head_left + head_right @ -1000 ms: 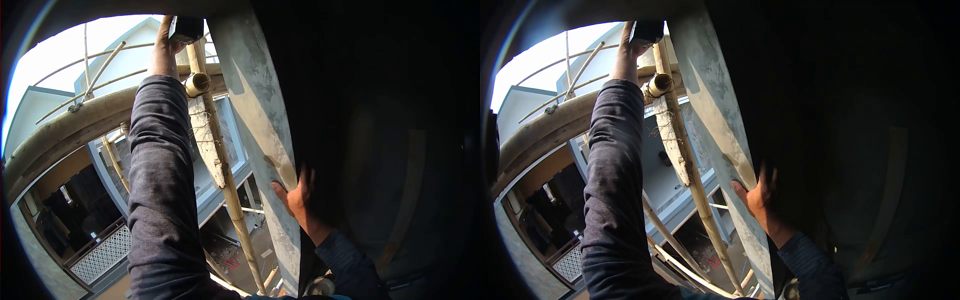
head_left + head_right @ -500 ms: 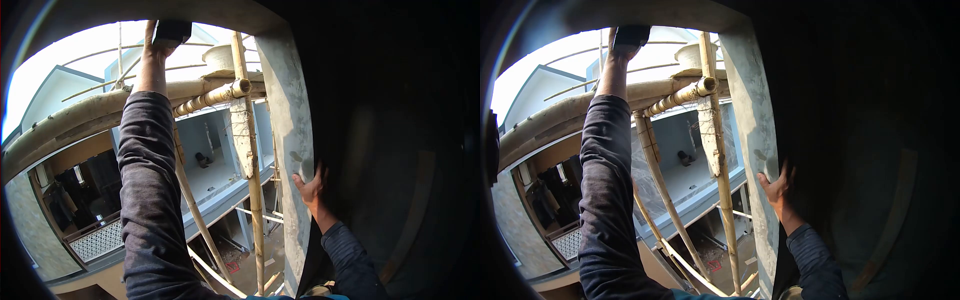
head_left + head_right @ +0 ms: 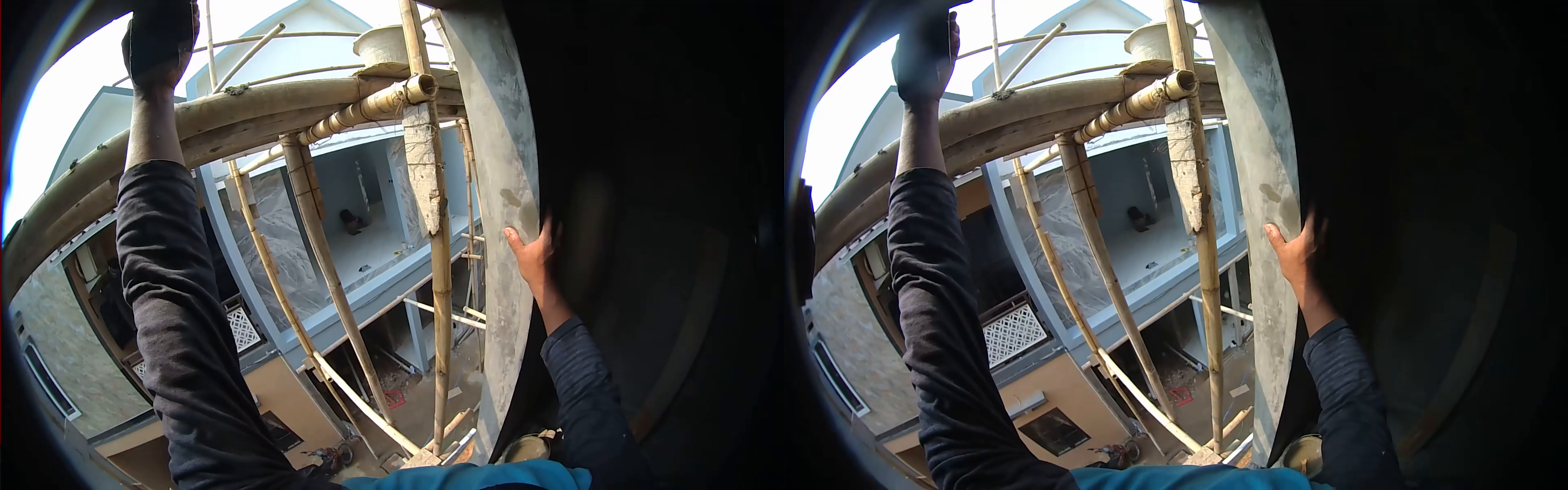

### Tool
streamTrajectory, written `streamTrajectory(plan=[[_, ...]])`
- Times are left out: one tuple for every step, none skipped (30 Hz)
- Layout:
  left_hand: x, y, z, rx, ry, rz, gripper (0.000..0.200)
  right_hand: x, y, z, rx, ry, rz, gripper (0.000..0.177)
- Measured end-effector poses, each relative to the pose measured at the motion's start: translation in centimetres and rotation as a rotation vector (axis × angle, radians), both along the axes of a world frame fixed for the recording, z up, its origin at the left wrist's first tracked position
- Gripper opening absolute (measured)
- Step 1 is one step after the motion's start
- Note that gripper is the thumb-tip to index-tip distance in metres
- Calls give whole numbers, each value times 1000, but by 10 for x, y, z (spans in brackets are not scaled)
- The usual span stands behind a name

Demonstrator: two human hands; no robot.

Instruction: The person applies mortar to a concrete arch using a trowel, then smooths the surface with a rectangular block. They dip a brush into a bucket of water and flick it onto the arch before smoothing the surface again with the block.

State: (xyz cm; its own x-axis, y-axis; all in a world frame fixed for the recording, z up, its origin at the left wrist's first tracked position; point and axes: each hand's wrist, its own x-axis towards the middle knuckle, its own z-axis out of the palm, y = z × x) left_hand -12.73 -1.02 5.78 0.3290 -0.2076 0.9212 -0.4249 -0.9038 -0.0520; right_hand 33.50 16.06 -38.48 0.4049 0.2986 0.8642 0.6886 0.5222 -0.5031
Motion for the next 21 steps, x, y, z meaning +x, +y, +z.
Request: streamTrajectory(plan=[[-3, -13, -20, -101, 42, 4, 43, 2, 1, 0, 31, -46, -39, 94], [-4, -15, -43, -136, 34, 38, 43, 3, 2, 0, 22, -49, -41, 94], [-8, -15, -65, -171, 27, 71, 42, 3, 2, -1, 45, -65, -50, 94], [-11, -16, -88, -207, 21, 103, 42, 4, 3, -1, 66, -81, -57, 94], [-14, -12, -124, -295, -103, 99, 51, 4, 4, 0, 43, -87, -54, 94], [-17, -7, -161, -381, -230, 90, 61, 2, 4, 0, 39, -63, -36, 93], [0, -5, -208, -395, -287, 107, 70, 2, 3, -1, 31, -42, -19, 91], [-1, 5, -256, -521, -514, 141, 72, 3, 3, -2, -2, -52, -14, 91], [-10, 21, -306, -639, -455, 14, 70, 4, 0, -3, 22, -80, -1, 90], [2, 32, -360, -725, -555, -27, 66, 3, -7, -6, 47, -109, 15, 89], [34, 37, -406, -736, -704, 37, 54, -8, -30, -7, 174, -191, -81, 83], [55, 41, -447, -869, -679, 22, 58, -18, -53, -14, 150, -211, -61, 83], [75, 50, -486, -957, -764, -112, 65, -29, -78, -26, 215, -303, 85, 81], [86, 60, -525, -1043, -703, -214, 72, -43, -96, -43, 273, -385, 239, 78], [111, 55, -540, -1129, -654, -301, 76, -57, -111, -64, 112, -241, 574, 75], [133, 50, -555, -1221, -603, -400, 80, -69, -124, -85, -72, -76, 883, 73], [145, 49, -572, -1340, -611, -471, 78, -79, -126, -107, -175, 95, 1020, 70], [157, 49, -588, -1459, -609, -554, 77, -86, -124, -131, -310, 231, 1058, 64], [169, 47, -601, -1535, -605, -438, 74, -87, -127, -148, -573, 359, 1127, 61], [176, 44, -619, -1573, -614, -454, 74, -88, -133, -161, -826, 493, 1181, 57], [181, 42, -638, -1598, -483, -507, 77, -87, -139, -174, -935, 525, 1241, 55]])
